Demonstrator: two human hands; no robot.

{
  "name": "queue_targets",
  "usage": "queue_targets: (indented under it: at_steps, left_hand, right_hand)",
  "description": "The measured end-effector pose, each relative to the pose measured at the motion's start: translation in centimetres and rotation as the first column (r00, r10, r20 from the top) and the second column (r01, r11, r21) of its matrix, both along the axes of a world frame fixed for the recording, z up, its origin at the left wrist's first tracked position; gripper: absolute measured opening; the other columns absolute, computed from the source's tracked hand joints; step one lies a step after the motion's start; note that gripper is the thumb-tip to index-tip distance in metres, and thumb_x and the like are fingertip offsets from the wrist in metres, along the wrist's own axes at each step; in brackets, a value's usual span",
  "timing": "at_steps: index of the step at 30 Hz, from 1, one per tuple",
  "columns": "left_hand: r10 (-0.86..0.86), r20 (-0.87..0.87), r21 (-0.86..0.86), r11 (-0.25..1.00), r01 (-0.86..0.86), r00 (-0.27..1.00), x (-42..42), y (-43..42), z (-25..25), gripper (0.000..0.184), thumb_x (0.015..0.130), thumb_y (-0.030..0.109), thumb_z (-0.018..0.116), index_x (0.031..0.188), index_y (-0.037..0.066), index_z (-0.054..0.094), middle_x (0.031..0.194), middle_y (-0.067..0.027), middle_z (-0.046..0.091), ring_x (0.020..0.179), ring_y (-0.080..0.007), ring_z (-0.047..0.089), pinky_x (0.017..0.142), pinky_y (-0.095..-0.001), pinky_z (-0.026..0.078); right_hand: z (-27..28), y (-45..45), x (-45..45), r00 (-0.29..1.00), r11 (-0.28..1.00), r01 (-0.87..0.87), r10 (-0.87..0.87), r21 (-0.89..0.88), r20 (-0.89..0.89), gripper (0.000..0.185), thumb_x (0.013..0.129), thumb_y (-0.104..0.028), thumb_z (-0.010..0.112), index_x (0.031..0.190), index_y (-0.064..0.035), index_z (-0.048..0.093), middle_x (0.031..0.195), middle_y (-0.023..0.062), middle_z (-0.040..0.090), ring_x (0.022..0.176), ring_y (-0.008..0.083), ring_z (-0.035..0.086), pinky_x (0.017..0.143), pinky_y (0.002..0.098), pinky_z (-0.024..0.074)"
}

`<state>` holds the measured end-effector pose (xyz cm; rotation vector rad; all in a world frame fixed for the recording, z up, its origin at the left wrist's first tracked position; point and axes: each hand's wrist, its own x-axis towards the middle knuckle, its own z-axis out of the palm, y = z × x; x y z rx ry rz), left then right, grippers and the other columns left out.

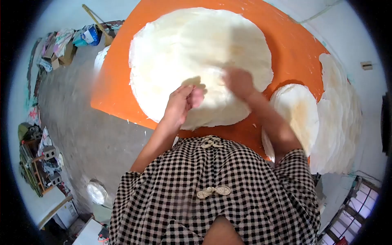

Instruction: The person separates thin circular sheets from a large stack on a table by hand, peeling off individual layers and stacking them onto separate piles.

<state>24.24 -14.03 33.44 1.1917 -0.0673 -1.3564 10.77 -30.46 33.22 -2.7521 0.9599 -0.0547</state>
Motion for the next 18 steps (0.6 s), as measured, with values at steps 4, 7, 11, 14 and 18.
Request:
queue_targets:
  at_steps: [4,7,11,14,18]
  left_hand:
    - [0.197,0.193,0.072,0.974,-0.214,0.961,1.5,5.8,-0.4,0.02,0.086,0.019,0.049,0.098,0.003,0.053,0.08,-0.007,0.059,0.063,-0.0127,0.054,0.053,-0.0246,0.043]
    - [0.4,0.5,0.022,0.881,-0.473,0.768,2.5,9.6,-4.5,0.015,0.083,0.015,0.055,0.092,0.004,0.053,0.079,-0.0045,0.057,0.06,-0.01,0.049,0.05,-0.0228,0.04]
    - [0.468,0.464,0.084,0.822,-0.563,0.752,2.7,10.3,-5.1,0.007,0.082,0.009,0.056,0.084,0.002,0.053,0.072,-0.0028,0.055,0.057,-0.0084,0.048,0.048,-0.0209,0.037]
    - [0.508,0.348,-0.005,0.842,-0.54,0.788,3.1,9.5,-6.5,0.009,0.082,0.009,0.057,0.074,0.004,0.055,0.061,-0.001,0.053,0.047,-0.008,0.045,0.046,-0.0206,0.036]
    - [0.461,0.326,0.052,0.863,-0.503,0.825,3.2,8.6,-5.9,0.015,0.081,0.01,0.058,0.067,0.007,0.054,0.055,0.0005,0.051,0.046,-0.008,0.045,0.044,-0.0204,0.035]
  right_hand:
    - [11.8,-7.1,1.6,0.987,0.996,0.027,-0.014,-0.079,0.161,0.025,0.079,-0.028,0.053,0.088,-0.0079,0.065,0.082,0.0127,0.062,0.078,0.0284,0.058,0.071,0.0384,0.0454]
    - [18.1,-6.4,2.8,0.953,0.789,-0.005,0.189,-0.615,0.236,0.022,0.079,-0.024,0.054,0.092,-0.0088,0.062,0.075,0.0122,0.061,0.071,0.0308,0.058,0.063,0.0379,0.0459]
    - [17.1,-0.1,4.7,0.984,0.801,-0.087,0.162,-0.592,0.074,0.015,0.079,-0.019,0.05,0.085,-0.007,0.058,0.072,0.0112,0.058,0.064,0.0313,0.056,0.055,0.0411,0.0445]
    - [8.2,4.1,6.1,0.955,0.897,-0.24,0.286,-0.372,0.073,0.009,0.076,-0.012,0.048,0.078,-0.0091,0.056,0.067,0.01,0.056,0.06,0.0278,0.056,0.051,0.04,0.0446]
    - [-0.2,10.4,5.8,0.893,0.888,-0.406,0.436,-0.216,0.113,0.009,0.061,-0.007,0.054,0.07,-0.0062,0.057,0.069,0.0105,0.057,0.063,0.0255,0.058,0.051,0.0353,0.0466]
